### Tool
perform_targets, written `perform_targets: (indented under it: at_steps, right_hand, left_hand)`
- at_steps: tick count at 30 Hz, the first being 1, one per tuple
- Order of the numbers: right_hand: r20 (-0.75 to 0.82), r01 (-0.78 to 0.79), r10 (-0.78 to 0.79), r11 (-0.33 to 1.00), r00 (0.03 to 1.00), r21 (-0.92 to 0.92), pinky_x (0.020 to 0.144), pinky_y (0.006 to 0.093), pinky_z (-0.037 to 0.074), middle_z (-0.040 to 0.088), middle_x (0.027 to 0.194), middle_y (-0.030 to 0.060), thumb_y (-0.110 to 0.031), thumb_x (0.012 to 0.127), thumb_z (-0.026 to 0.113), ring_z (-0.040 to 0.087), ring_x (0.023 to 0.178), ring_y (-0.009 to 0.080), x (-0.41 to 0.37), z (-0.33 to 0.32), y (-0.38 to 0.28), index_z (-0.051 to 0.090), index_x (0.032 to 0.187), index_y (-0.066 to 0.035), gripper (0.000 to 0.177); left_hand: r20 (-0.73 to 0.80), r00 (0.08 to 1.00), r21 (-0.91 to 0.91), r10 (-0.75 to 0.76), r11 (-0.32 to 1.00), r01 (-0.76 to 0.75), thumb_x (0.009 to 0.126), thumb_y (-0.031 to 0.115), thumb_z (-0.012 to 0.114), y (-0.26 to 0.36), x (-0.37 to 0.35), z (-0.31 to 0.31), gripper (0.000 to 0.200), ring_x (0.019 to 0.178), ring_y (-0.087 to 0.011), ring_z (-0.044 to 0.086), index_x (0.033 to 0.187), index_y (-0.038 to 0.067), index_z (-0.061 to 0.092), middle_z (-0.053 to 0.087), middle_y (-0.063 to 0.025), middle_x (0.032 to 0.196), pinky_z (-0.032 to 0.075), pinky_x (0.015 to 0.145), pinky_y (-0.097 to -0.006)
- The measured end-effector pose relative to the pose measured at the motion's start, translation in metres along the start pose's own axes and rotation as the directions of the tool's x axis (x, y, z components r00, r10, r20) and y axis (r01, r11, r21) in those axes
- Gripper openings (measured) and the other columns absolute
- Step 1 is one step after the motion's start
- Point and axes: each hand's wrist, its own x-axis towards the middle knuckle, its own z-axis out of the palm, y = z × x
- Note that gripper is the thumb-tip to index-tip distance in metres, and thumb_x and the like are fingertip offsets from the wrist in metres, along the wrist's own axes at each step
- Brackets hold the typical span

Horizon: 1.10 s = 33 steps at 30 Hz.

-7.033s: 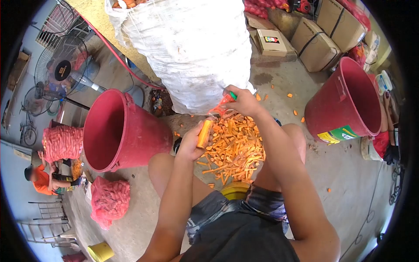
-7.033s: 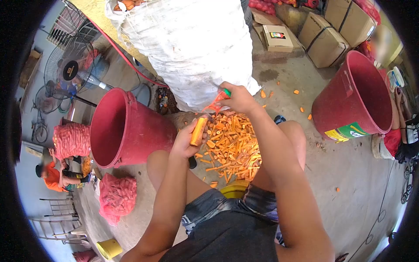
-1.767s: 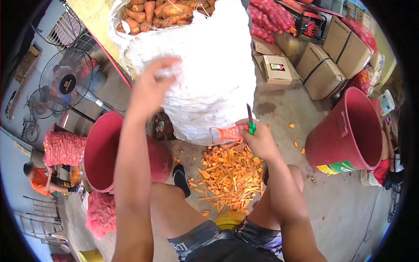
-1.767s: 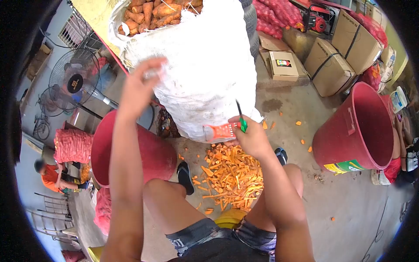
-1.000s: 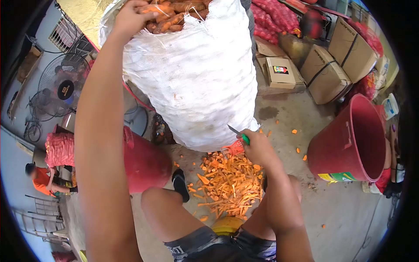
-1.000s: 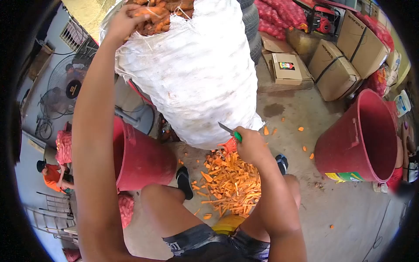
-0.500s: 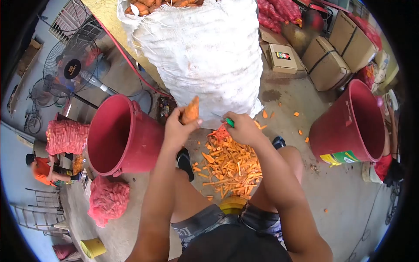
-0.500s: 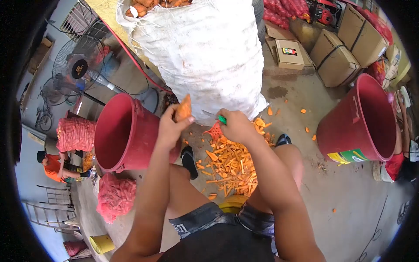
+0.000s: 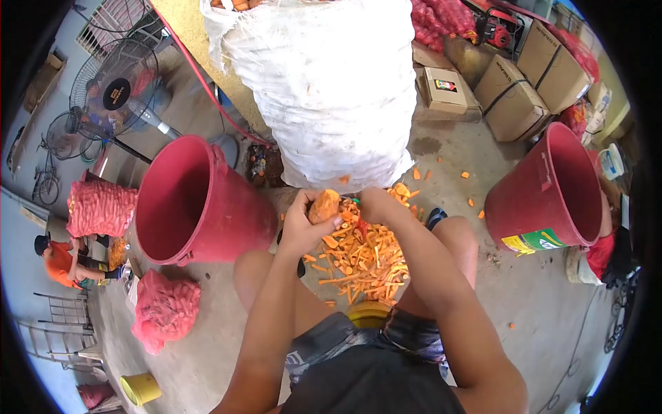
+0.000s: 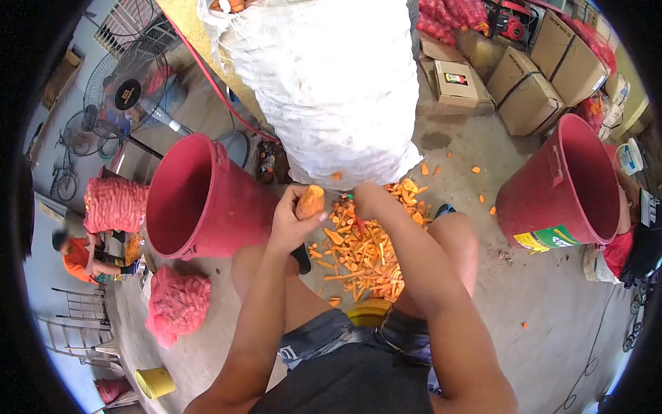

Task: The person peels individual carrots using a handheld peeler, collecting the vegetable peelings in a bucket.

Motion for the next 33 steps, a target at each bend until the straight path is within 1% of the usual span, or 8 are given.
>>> perform_targets:
  at_steps: [3, 10, 14, 19, 23, 25, 28, 33]
  right_hand:
    - [-0.058, 0.138, -0.135, 0.989, 0.989, 0.059, 0.086, 0.0516, 0.058, 0.075, 0.101, 0.0246, -0.017, 0.090, 0.070, 0.072, 0.099, 0.0435, -0.012, -0.004, 0.005, 0.073, 0.121, -0.004, 0.034]
    - [-0.310, 0.131, -0.052, 0.962, 0.949, 0.240, 0.088, 0.0551, 0.056, 0.073, 0.099, 0.0288, -0.016, 0.089, 0.069, 0.070, 0.099, 0.0479, -0.039, -0.036, -0.031, 0.072, 0.108, -0.001, 0.025]
    - [-0.256, 0.076, -0.031, 0.983, 0.966, 0.169, 0.089, 0.0553, 0.056, 0.074, 0.099, 0.0290, -0.015, 0.089, 0.069, 0.071, 0.101, 0.0472, -0.033, -0.030, -0.032, 0.071, 0.111, 0.000, 0.027]
    - [0.013, -0.036, 0.037, 0.996, 0.999, -0.076, 0.090, 0.0521, 0.057, 0.075, 0.107, 0.0258, -0.015, 0.089, 0.070, 0.072, 0.105, 0.0435, -0.022, -0.023, -0.004, 0.072, 0.116, -0.002, 0.030]
    - [0.046, 0.002, -0.009, 0.989, 0.999, 0.151, 0.089, 0.0478, 0.057, 0.076, 0.107, 0.0217, -0.017, 0.086, 0.078, 0.072, 0.102, 0.0393, -0.034, -0.036, -0.001, 0.071, 0.123, -0.009, 0.039]
    - [0.047, 0.054, -0.065, 0.977, 0.997, 0.208, 0.085, 0.0469, 0.057, 0.076, 0.103, 0.0209, -0.019, 0.084, 0.083, 0.074, 0.097, 0.0372, -0.041, -0.044, 0.005, 0.069, 0.125, -0.009, 0.045]
    - [-0.161, 0.104, -0.051, 0.933, 0.986, 0.345, 0.080, 0.0394, 0.055, 0.074, 0.096, 0.0114, -0.026, 0.078, 0.092, 0.071, 0.088, 0.0266, -0.054, -0.070, 0.003, 0.067, 0.117, -0.010, 0.049]
    - [-0.146, 0.067, 0.051, 0.709, 0.988, 0.702, 0.081, 0.0325, 0.052, 0.070, 0.095, 0.0023, -0.021, 0.076, 0.096, 0.063, 0.090, 0.0138, -0.068, -0.091, -0.009, 0.065, 0.113, -0.010, 0.050]
  left_hand:
    - [-0.073, 0.990, -0.116, -0.125, 0.986, 0.116, 0.083, 0.015, 0.089, -0.022, 0.003, -0.007, 0.048, 0.100, -0.0134, 0.066, 0.117, -0.002, 0.058, 0.067, -0.0078, 0.109, 0.055, 0.089, -0.0313]
    - [-0.254, 0.940, 0.116, -0.228, 0.957, 0.264, 0.080, 0.016, 0.090, -0.033, 0.015, 0.005, 0.054, 0.093, -0.0165, 0.068, 0.120, -0.003, 0.059, 0.070, -0.0114, 0.109, 0.057, 0.086, -0.0332]
    - [-0.172, 0.967, 0.242, -0.189, 0.943, 0.228, 0.081, 0.014, 0.090, -0.030, 0.007, 0.014, 0.053, 0.095, -0.0134, 0.065, 0.120, 0.000, 0.058, 0.067, -0.0065, 0.107, 0.055, 0.087, -0.0314]
    - [-0.025, 0.999, -0.120, 0.039, 0.992, -0.042, 0.081, 0.013, 0.090, -0.018, 0.001, 0.008, 0.058, 0.101, -0.0167, 0.067, 0.127, 0.000, 0.057, 0.066, -0.0097, 0.113, 0.055, 0.091, -0.0328]
    - [-0.095, 0.995, -0.169, 0.042, 0.984, -0.058, 0.087, 0.013, 0.086, -0.019, 0.005, 0.008, 0.062, 0.100, -0.0162, 0.066, 0.137, 0.002, 0.052, 0.062, -0.0094, 0.118, 0.055, 0.090, -0.0312]
    - [-0.051, 0.957, -0.305, -0.285, 0.917, 0.257, 0.091, 0.014, 0.083, 0.001, 0.004, 0.007, 0.065, 0.104, -0.0163, 0.064, 0.145, 0.006, 0.047, 0.060, -0.0086, 0.120, 0.055, 0.090, -0.0313]
    - [0.073, 0.943, -0.387, -0.325, 0.862, 0.327, 0.093, 0.012, 0.080, -0.023, 0.007, -0.002, 0.068, 0.109, -0.0183, 0.063, 0.149, 0.010, 0.043, 0.058, -0.0077, 0.121, 0.055, 0.091, -0.0330]
    - [0.191, 0.947, -0.258, -0.259, 0.917, 0.304, 0.087, 0.003, 0.081, -0.018, -0.002, -0.002, 0.078, 0.114, -0.0198, 0.062, 0.151, 0.010, 0.037, 0.056, -0.0081, 0.125, 0.055, 0.097, -0.0346]
